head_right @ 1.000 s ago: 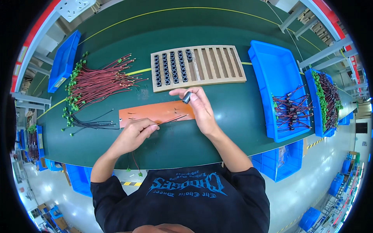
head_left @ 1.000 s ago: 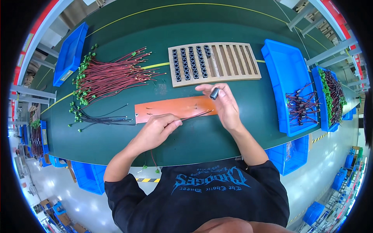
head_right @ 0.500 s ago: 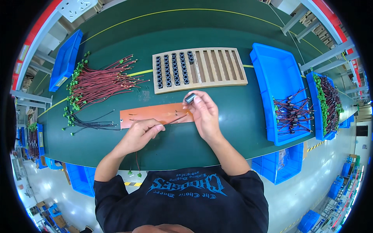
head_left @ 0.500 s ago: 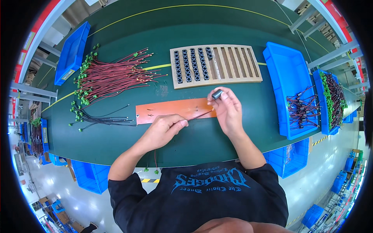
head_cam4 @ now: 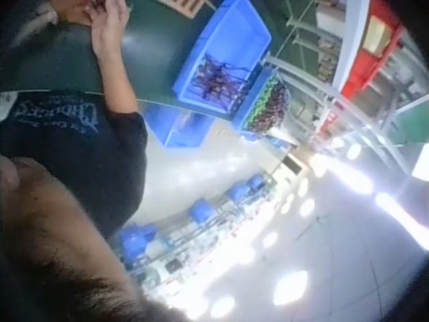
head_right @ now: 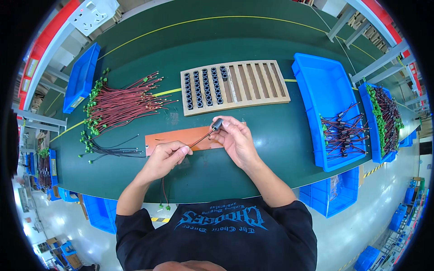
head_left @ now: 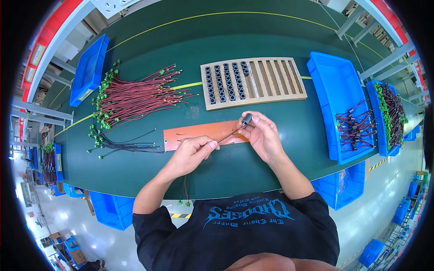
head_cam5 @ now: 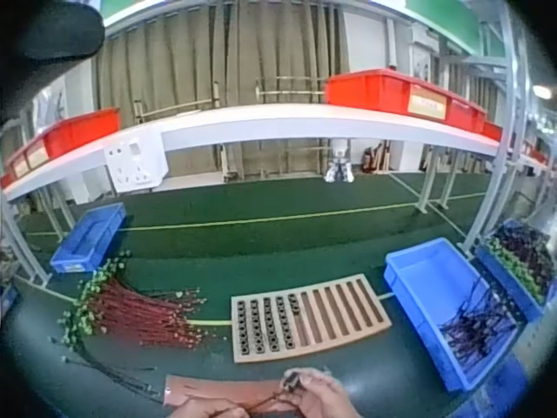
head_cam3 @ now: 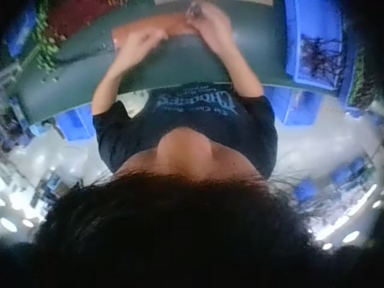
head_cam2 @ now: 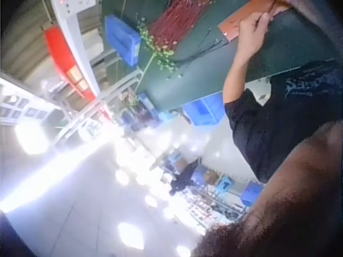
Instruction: The person assembles wires by inserting green connectors onto red and black wires, then sliding a cylindrical sleeve over the joined section. They repeat this process for multiple wire pairs, placing the finished assemblies into a blue bin on the right.
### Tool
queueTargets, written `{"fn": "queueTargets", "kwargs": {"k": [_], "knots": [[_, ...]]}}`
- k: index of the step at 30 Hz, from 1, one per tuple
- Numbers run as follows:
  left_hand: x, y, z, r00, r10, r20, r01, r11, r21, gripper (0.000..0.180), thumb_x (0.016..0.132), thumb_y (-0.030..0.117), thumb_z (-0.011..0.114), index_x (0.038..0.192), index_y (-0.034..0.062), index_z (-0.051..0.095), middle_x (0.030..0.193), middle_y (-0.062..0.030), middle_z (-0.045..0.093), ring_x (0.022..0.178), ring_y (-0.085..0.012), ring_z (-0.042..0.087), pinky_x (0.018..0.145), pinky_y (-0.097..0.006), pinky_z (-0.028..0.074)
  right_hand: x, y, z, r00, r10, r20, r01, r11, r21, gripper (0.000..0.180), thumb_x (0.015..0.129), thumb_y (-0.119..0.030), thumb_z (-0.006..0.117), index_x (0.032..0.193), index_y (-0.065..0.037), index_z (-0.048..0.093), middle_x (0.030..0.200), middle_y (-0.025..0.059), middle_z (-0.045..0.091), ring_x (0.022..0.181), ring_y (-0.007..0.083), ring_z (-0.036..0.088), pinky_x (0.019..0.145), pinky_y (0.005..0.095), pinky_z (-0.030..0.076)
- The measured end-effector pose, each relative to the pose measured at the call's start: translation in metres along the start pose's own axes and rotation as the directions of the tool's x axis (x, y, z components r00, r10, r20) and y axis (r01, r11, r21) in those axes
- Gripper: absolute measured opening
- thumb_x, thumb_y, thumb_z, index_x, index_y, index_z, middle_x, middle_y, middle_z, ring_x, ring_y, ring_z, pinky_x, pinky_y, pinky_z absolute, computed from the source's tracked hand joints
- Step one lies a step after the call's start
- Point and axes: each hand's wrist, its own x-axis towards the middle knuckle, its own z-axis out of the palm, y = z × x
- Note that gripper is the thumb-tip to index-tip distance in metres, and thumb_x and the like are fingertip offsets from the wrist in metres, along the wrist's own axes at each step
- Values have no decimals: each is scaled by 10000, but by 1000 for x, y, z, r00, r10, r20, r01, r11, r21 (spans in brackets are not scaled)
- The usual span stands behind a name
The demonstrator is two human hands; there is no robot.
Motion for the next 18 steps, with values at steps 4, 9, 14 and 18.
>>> {"fn": "queueTargets", "kwargs": {"k": [4, 9, 14, 18], "knots": [[0, 4, 1, 1000, -3, -6, 3, 1000, -30, 281, 1092, 216, 572, 1023, 8, 748, 699, 30, 552, 639, -43, 486, 544, -240, 390, -1, 0, 0, 998, -59, 3, 58, 985, -161, 258, 1075, -166, 568, 1253, 5, 641, 1126, 123, 688, 991, 173, 673, 883, 331, 576], [3, 7, 7, 999, -36, 9, 37, 973, -228, 256, 1068, 153, 599, 1308, 70, 568, 745, 13, 576, 613, -32, 477, 509, -204, 346, -9, 2, 9, 993, -39, 116, 84, 904, -419, 273, 1079, -172, 562, 1282, -3, 632, 1171, 126, 696, 1005, 169, 670, 811, 313, 562], [11, 6, 18, 997, -36, 62, 55, 937, -344, 474, 1051, 115, 614, 1456, 149, 370, 782, -25, 602, 584, -36, 461, 499, -190, 321, -16, 21, 15, 968, 132, 213, -72, 960, -269, 323, 1119, -238, 506, 1301, -5, 636, 1131, 104, 691, 984, 171, 677, 787, 302, 554], [13, 12, 23, 991, -44, 127, 91, 915, -393, 424, 1073, 152, 583, 1449, 134, 389, 791, -44, 623, 556, -37, 448, 492, -202, 328, -16, 26, 5, 979, 51, 200, 15, 948, -317, 347, 1124, -260, 489, 1243, 28, 642, 1098, 122, 694, 946, 191, 687, 802, 315, 561]]}}
